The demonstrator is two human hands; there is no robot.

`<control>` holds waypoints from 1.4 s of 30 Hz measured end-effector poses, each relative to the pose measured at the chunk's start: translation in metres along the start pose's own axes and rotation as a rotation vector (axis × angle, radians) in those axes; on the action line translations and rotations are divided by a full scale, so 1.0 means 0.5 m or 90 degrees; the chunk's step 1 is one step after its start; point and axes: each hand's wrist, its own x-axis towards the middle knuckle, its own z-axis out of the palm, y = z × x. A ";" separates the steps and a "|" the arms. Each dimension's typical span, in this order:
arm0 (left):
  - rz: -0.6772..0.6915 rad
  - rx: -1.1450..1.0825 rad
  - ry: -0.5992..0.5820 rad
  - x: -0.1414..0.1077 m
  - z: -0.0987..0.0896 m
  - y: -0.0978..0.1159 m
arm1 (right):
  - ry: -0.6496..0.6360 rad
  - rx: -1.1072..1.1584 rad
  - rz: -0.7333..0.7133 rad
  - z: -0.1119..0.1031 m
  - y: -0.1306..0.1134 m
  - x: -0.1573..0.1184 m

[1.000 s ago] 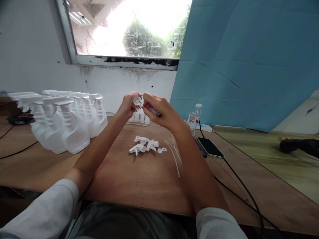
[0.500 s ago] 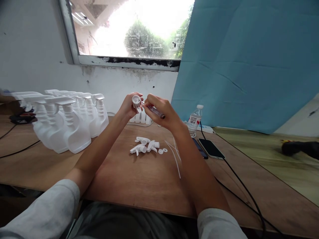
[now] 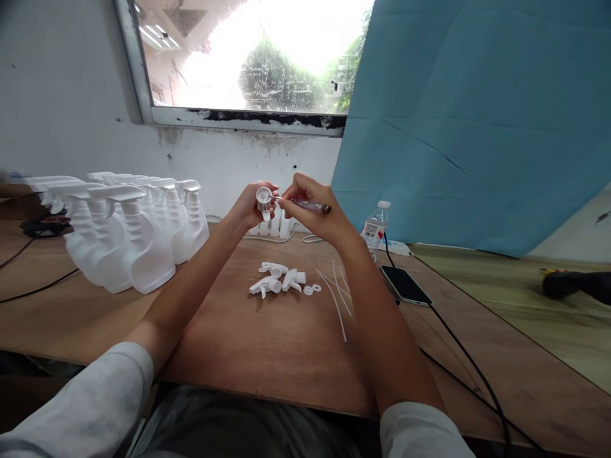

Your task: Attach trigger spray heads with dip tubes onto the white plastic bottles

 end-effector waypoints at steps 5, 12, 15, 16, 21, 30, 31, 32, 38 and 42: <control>-0.062 -0.024 -0.063 -0.007 0.001 0.007 | 0.021 0.090 0.035 0.002 0.003 0.006; -0.056 0.015 -0.054 -0.013 0.005 0.006 | 0.002 0.125 -0.023 0.000 0.019 0.011; -0.034 0.024 -0.042 -0.014 0.006 0.006 | -0.001 0.131 -0.041 0.002 0.020 0.012; -0.040 0.019 -0.047 -0.015 0.006 0.007 | 0.003 0.150 -0.041 0.003 0.020 0.012; -0.097 -0.012 -0.138 -0.013 0.006 0.009 | 0.000 0.273 -0.046 0.012 0.029 0.018; -0.134 -0.063 -0.240 -0.001 -0.003 0.007 | 0.036 0.287 -0.087 0.016 0.029 0.020; -0.134 -0.064 -0.238 -0.001 -0.003 0.007 | 0.044 0.284 -0.089 0.015 0.028 0.020; -0.133 -0.062 -0.236 -0.001 -0.003 0.007 | 0.049 0.278 -0.088 0.015 0.028 0.020; -0.105 -0.007 -0.229 -0.006 0.006 0.004 | 0.047 0.249 -0.085 0.023 0.034 0.021; -0.051 0.025 -0.156 -0.005 0.005 -0.003 | 0.073 0.224 -0.125 0.028 0.045 0.023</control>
